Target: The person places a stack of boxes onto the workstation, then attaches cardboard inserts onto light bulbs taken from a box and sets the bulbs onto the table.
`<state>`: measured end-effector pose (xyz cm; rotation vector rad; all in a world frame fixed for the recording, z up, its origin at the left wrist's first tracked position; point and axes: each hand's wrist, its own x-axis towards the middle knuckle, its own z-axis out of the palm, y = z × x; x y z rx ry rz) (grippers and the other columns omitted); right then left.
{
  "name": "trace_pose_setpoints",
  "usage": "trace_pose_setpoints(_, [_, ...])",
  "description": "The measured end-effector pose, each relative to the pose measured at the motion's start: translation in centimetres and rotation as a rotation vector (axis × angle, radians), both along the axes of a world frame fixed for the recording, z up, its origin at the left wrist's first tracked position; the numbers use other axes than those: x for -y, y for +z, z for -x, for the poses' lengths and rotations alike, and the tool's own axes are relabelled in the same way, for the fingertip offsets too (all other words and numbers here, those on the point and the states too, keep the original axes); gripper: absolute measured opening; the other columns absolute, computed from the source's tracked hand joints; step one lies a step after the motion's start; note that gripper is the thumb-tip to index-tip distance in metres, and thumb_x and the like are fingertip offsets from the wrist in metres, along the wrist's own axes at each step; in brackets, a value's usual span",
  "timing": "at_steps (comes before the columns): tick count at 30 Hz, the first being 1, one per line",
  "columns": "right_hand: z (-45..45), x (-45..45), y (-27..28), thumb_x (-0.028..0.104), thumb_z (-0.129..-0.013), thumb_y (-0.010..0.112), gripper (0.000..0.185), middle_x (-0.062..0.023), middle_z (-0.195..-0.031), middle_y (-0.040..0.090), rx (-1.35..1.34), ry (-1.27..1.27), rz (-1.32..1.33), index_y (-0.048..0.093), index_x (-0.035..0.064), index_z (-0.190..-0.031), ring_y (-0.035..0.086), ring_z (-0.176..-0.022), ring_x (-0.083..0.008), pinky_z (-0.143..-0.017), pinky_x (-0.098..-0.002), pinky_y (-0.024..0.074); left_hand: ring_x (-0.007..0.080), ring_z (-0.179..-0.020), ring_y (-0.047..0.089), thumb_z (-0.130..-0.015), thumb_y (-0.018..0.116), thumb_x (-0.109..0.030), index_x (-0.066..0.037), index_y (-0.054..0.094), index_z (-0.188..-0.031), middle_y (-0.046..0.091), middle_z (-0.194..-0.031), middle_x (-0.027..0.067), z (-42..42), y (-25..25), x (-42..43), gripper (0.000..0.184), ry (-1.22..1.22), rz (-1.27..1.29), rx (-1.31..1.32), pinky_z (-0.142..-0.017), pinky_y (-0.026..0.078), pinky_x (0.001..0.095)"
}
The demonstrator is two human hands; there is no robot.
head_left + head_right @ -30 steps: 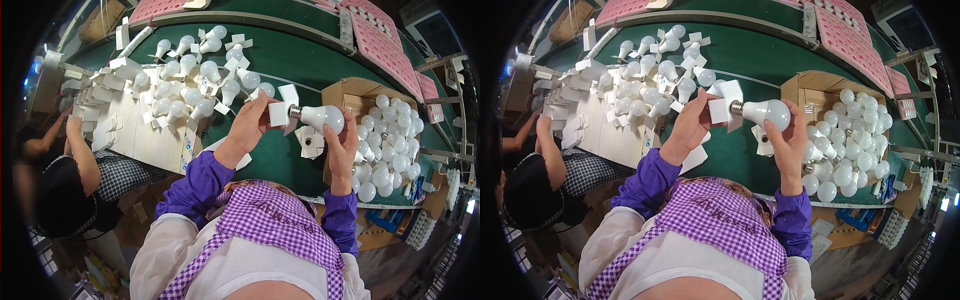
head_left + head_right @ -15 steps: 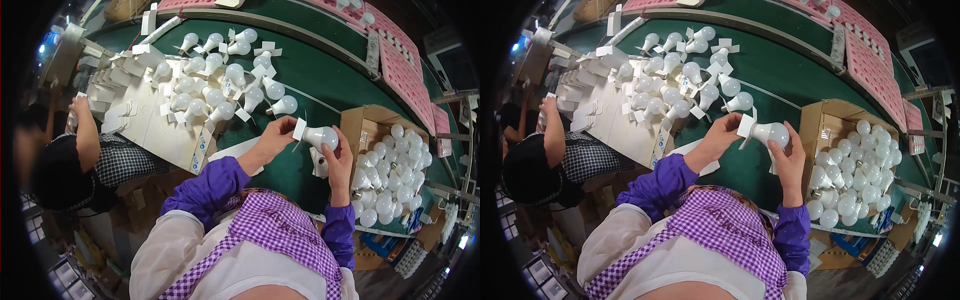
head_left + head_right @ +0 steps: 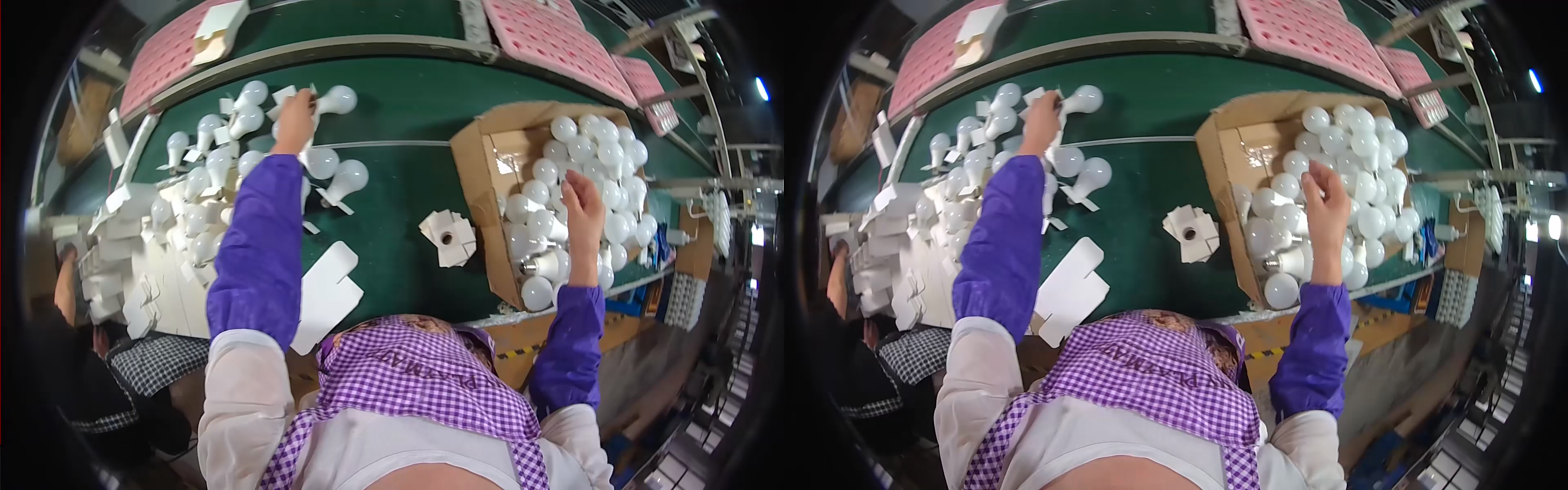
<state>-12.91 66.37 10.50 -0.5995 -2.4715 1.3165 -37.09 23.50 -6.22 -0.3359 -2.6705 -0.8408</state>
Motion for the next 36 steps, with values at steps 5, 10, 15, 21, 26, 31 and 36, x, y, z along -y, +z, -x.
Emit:
trace_pose_setpoints(5, [3.8, -5.2, -3.1, 0.004, -0.08, 0.059, 0.035, -0.012, -0.109, 0.06, 0.26, 0.326, -0.632, 0.057, 0.0089, -0.114, 0.06, -0.095, -0.0278, -0.078, -0.0354, 0.0478, 0.0342, -0.09, 0.054, -0.075, 0.055, -0.003, -0.005, 0.059, -0.088, 0.062, -0.086, 0.0153, 1.1, -0.2, 3.0, 0.014, -0.111, 0.199, -0.234, -0.076, 0.045, 0.0416])
trace_pose_setpoints(10, [7.5, -6.8, -6.7, 0.006, -0.084, 0.048, 0.032, -0.013, -0.11, 0.054, 0.61, 0.599, -0.944, 0.058, 0.0132, -0.114, 0.057, -0.098, -0.0326, -0.083, -0.042, 0.0458, 0.0234, -0.071, 0.06, -0.081, 0.06, -0.016, -0.004, 0.058, -0.085, 0.06, -0.081, 0.0118, -10.6, 7.8, -8.1, 0.013, -0.162, -0.418, 0.314, -0.064, 0.046, 0.0341])
trace_pose_setpoints(15, [8.2, -6.3, -9.1, 0.009, -0.086, 0.048, 0.027, -0.0101, -0.112, 0.051, 0.744, 0.63, -1.184, 0.059, 0.0168, -0.109, 0.059, -0.098, -0.0312, -0.079, -0.0419, 0.0488, 0.0267, -0.054, 0.059, -0.077, 0.066, -0.038, 0.0, 0.059, -0.064, 0.061, -0.063, 0.0132, -22.1, 6.6, -18.6, 0.04, -0.383, -0.241, 0.679, -0.052, 0.046, 0.0347])
trace_pose_setpoints(21, [7.8, -6.0, -8.8, 0.009, -0.084, 0.05, 0.027, -0.0104, -0.11, 0.048, 0.645, 0.565, -1.284, 0.057, 0.0166, -0.109, 0.062, -0.089, -0.0304, -0.071, -0.0411, 0.0515, 0.0363, -0.071, 0.063, -0.074, 0.066, -0.045, 0.002, 0.064, -0.073, 0.063, -0.073, 0.0201, -23.7, 5.8, -21.1, 0.047, -0.305, -0.042, 0.61, -0.063, 0.051, 0.0401])
trace_pose_setpoints(26, [6.0, -2.8, -0.8, 0.009, -0.08, 0.054, 0.025, -0.014, -0.104, 0.053, 0.383, 0.37, -1.167, 0.054, 0.0114, -0.105, 0.063, -0.079, -0.0323, -0.067, -0.0426, 0.0506, 0.027, -0.065, 0.065, -0.077, 0.065, -0.035, 0.004, 0.061, -0.082, 0.065, -0.073, 0.0164, -23.7, 3.5, -19.7, 0.039, -0.389, -0.32, 0.699, -0.06, 0.051, 0.0351])
trace_pose_setpoints(31, [3.3, -2.2, 1.7, 0.011, -0.08, 0.055, 0.037, -0.016, -0.105, 0.056, 0.249, 0.391, -0.892, 0.051, 0.0127, -0.117, 0.059, -0.092, -0.0338, -0.077, -0.044, 0.047, 0.0097, -0.052, 0.054, -0.082, 0.061, -0.017, 0.0, 0.055, -0.076, 0.059, -0.064, 0.0052, -24.2, 2.6, -17.8, 0.02, -0.293, -0.59, 0.999, -0.046, 0.042, 0.0246])
trace_pose_setpoints(36, [6.9, -3.2, -3.4, 0.011, -0.078, 0.058, 0.048, -0.0188, -0.114, 0.053, 0.223, 0.464, -0.724, 0.048, 0.0134, -0.125, 0.054, -0.102, -0.0359, -0.086, -0.0417, 0.045, 0.0065, -0.053, 0.049, -0.083, 0.062, -0.014, -0.001, 0.053, -0.072, 0.053, -0.061, 0.0008, -25.4, 3.4, -17.1, 0.019, -0.262, -0.614, 0.808, -0.049, 0.037, 0.0234])
